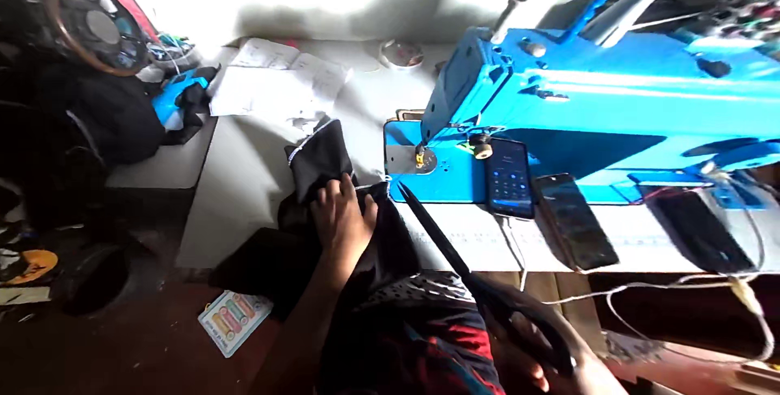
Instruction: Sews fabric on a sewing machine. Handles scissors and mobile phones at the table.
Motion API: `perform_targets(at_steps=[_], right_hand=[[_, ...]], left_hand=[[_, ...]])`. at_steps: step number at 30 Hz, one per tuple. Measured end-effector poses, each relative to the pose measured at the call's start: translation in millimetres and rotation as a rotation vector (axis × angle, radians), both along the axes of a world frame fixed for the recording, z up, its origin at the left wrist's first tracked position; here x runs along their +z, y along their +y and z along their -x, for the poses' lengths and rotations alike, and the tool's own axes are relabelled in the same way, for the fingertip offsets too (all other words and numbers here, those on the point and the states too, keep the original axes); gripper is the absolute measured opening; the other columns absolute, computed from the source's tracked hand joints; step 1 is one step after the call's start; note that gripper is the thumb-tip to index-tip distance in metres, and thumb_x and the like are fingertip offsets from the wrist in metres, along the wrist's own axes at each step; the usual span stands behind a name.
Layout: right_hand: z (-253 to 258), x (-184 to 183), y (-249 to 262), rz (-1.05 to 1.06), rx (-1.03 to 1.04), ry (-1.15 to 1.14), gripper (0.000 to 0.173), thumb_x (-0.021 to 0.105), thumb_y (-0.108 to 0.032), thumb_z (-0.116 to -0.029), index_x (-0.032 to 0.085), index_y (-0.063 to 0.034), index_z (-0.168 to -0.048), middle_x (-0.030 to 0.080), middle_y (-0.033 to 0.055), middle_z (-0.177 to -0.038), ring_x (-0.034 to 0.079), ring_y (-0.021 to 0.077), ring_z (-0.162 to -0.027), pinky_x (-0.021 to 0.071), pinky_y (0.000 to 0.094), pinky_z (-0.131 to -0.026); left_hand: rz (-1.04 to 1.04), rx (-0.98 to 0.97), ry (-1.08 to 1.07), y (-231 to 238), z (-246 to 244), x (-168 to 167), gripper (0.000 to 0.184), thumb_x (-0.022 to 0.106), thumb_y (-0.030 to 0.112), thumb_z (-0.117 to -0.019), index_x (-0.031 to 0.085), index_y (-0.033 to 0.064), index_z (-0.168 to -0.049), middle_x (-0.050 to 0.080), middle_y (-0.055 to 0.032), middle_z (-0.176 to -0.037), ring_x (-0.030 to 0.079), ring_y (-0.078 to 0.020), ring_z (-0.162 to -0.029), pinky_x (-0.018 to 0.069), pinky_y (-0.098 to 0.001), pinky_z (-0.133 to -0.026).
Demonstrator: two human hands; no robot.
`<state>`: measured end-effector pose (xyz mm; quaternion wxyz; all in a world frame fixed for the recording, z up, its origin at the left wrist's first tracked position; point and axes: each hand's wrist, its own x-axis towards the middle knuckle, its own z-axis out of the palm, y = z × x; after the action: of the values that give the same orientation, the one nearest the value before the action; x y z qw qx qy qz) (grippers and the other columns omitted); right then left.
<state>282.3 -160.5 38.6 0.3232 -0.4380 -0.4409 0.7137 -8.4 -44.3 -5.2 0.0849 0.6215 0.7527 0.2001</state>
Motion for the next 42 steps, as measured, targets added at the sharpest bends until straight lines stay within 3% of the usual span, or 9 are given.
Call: perform_targets(at_steps=[7,11,14,16,20,26,30,34,42], right_hand=[[15,-12,3,0.049,-0.045,0.014,0.070,0.069,-0.058,-0.0908,0.056,-0.0134,-0.143,0.058,-0.0069,-0.071,0.046,-0.0006,-0.041,0.0433,0.0162,-0.035],[40,-4,19,-0.169,-0.079,-0.213,0.065,0.067,-0.032,-0.0970,0.045,-0.0034,-0.151,0.067,-0.0066,-0.084,0.051,-0.0009,-0.046,0.0457,0.0169,-0.038],[68,13,60,-0.497,0.026,-0.481,0.066,0.069,-0.031,-0.0963,0.047,0.0004,-0.150,0.074,0.0037,-0.108,0.066,0.0018,-0.074,0.0575,0.0210,-0.067],[100,26,105,-0.635,0.154,-0.612,0.061,0.068,-0.031,-0.0978,0.050,-0.0029,-0.150,0.073,0.0154,-0.117,0.071,0.0204,-0.101,0.0563,0.0410,-0.093],[189,14,213,-0.813,0.349,-0.779,0.051,0.069,-0.022,-0.0969,0.057,-0.0103,-0.145,0.067,0.0216,-0.124,0.066,0.0410,-0.112,0.0527,0.0643,-0.091],[265,-12,277,-0.843,0.325,-0.922,0.034,0.065,-0.013,-0.0969,0.067,-0.0106,-0.131,0.061,0.0216,-0.136,0.056,0.0429,-0.128,0.0495,0.0633,-0.097],[208,-10,217,-1.056,0.154,-0.793,0.028,0.068,-0.024,-0.0984,0.073,-0.0089,-0.121,0.065,0.0153,-0.132,0.057,0.0355,-0.127,0.0479,0.0554,-0.101],[102,-29,135,-1.092,-0.334,-0.856,0.025,0.067,-0.028,-0.0974,0.077,-0.0119,-0.113,0.072,0.0101,-0.116,0.066,0.0306,-0.110,0.0542,0.0491,-0.091],[-18,-48,79,-0.711,-0.615,-1.310,0.059,0.066,-0.050,-0.0936,0.067,-0.0051,-0.131,0.061,0.0255,-0.135,0.055,0.0493,-0.125,0.0423,0.0674,-0.097]], left_hand=[[-0.021,0.002,0.041,1,-2,-5,0.058,0.058,0.038,-0.0977,0.057,0.0010,-0.143,0.061,-0.0269,-0.127,0.058,-0.0466,-0.116,0.0458,-0.0624,-0.090],[-0.077,0.012,0.051,0,-2,-5,0.058,0.058,0.038,-0.0970,0.059,0.0010,-0.141,0.062,-0.0272,-0.125,0.059,-0.0467,-0.115,0.0461,-0.0633,-0.090],[-0.126,-0.031,0.023,-7,0,-7,0.059,0.060,0.042,-0.0966,0.060,0.0037,-0.141,0.062,-0.0279,-0.130,0.058,-0.0491,-0.119,0.0428,-0.0679,-0.094],[-0.189,-0.087,0.049,-16,-3,-12,0.060,0.062,0.045,-0.0931,0.064,0.0041,-0.137,0.063,-0.0261,-0.132,0.058,-0.0479,-0.123,0.0429,-0.0683,-0.097],[-0.195,-0.157,0.107,-31,-7,-19,0.065,0.054,0.052,-0.0967,0.063,0.0011,-0.137,0.059,-0.0231,-0.143,0.053,-0.0423,-0.137,0.0321,-0.0673,-0.113],[-0.222,-0.175,0.054,-31,-3,-20,0.063,0.056,0.051,-0.0951,0.066,0.0023,-0.134,0.058,-0.0245,-0.143,0.053,-0.0447,-0.136,0.0339,-0.0673,-0.112],[-0.218,-0.183,0.077,-32,-2,-20,0.061,0.054,0.050,-0.0964,0.067,0.0015,-0.131,0.058,-0.0249,-0.143,0.053,-0.0445,-0.136,0.0353,-0.0667,-0.111],[-0.288,-0.197,0.067,-29,-3,-26,0.059,0.055,0.049,-0.0953,0.068,0.0030,-0.130,0.059,-0.0254,-0.142,0.054,-0.0453,-0.133,0.0364,-0.0669,-0.109],[-0.264,-0.226,0.059,-29,-4,-24,0.062,0.050,0.050,-0.0981,0.066,0.0013,-0.133,0.057,-0.0273,-0.143,0.053,-0.0477,-0.134,0.0349,-0.0678,-0.108]])
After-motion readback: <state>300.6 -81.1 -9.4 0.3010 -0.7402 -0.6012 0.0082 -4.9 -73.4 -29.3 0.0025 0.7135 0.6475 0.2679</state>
